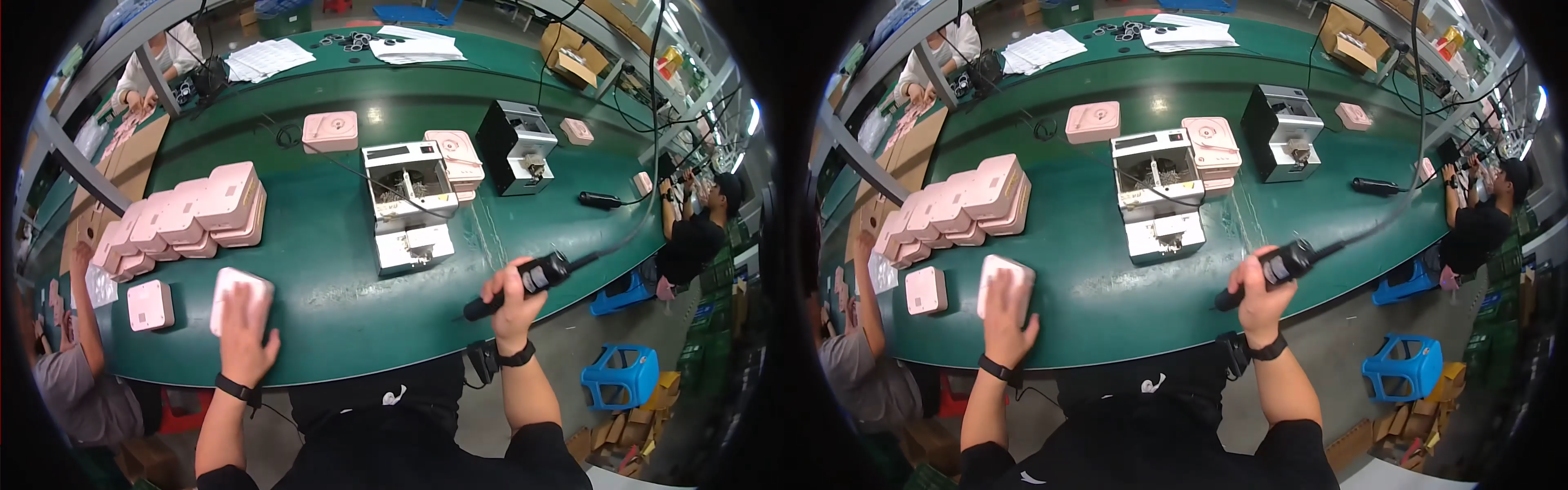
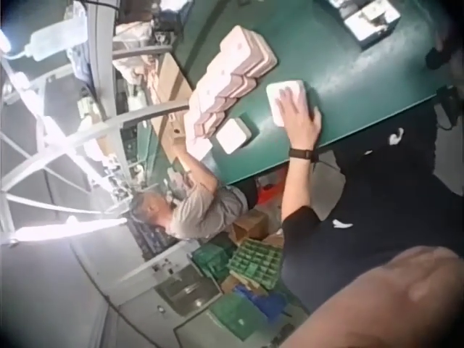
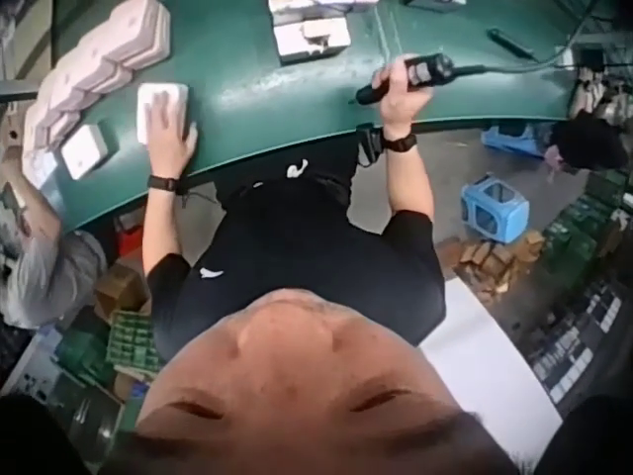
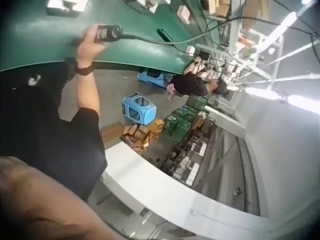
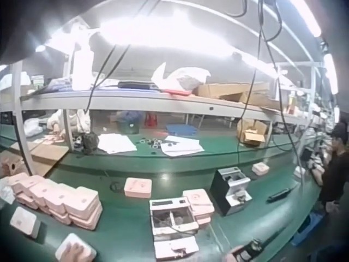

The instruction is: The person assembles electronic devices by picking up a white plastic housing, driving screws into the corners with a power screwdriver, and stacking the finished units on the left.

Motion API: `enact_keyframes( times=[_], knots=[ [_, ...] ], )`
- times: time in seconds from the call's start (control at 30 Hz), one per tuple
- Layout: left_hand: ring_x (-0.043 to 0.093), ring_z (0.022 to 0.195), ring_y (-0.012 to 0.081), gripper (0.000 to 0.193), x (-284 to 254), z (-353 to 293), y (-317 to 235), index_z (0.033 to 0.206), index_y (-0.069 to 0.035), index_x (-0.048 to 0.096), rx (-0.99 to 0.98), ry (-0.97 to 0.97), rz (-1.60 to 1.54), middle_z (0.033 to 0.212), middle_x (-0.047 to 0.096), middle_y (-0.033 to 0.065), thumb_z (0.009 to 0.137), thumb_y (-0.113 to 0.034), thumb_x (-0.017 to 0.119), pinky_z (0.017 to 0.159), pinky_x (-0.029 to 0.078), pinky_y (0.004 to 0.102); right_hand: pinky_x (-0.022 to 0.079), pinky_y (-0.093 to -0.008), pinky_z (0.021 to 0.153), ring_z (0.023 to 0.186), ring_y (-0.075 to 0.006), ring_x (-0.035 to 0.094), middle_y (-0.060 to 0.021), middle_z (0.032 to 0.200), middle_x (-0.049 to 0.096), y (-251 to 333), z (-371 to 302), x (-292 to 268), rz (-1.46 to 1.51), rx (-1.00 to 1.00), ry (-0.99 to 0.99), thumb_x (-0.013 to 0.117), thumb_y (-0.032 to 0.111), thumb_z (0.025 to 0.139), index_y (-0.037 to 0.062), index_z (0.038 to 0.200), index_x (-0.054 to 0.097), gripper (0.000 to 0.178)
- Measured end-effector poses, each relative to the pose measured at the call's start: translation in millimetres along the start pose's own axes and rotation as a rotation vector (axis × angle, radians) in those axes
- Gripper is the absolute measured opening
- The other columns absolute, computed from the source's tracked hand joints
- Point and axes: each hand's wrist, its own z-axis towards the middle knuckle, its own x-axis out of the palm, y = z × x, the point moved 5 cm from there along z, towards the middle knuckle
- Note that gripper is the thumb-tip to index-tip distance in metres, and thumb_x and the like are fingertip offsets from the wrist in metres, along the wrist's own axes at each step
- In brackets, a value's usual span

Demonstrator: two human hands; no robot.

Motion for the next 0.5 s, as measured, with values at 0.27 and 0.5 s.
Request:
enact_keyframes(
  times=[0.27, 0.5],
  knots=[
    [0.044, 0.137, 0.0343, 0.054, 25, 1, -121, 0.128, -0.016, 0.061, 0.689, 0.281, -0.488, 0.139, 0.054, 0.0135, 0.076, -0.002, 0.069, 0.118, 0.032, 0.0513, 0.044, -0.0324, 0.048, 0.049, -0.0172, 0.048, -0.0065, 0.064, 0.049, 60, 32, 73, 0.216, -0.133, 0.122, 0.052, 0.009, 0.094, 0.0024, 0.099, 0.049, 0.009],
    [0.043, 0.137, 0.0356, 0.072, 27, 21, -145, 0.138, -0.022, 0.056, 0.64, 0.133, -0.505, 0.146, 0.045, 0.016, 0.07, -0.02, 0.08, 0.117, 0.033, 0.0493, 0.045, -0.0328, 0.046, 0.047, -0.0169, 0.048, -0.0076, 0.063, 0.051, 53, 65, 112, 0.019, -0.271, 0.26, 0.053, 0.009, 0.093, 0.0019, 0.098, 0.05, 0.009]
  ],
)
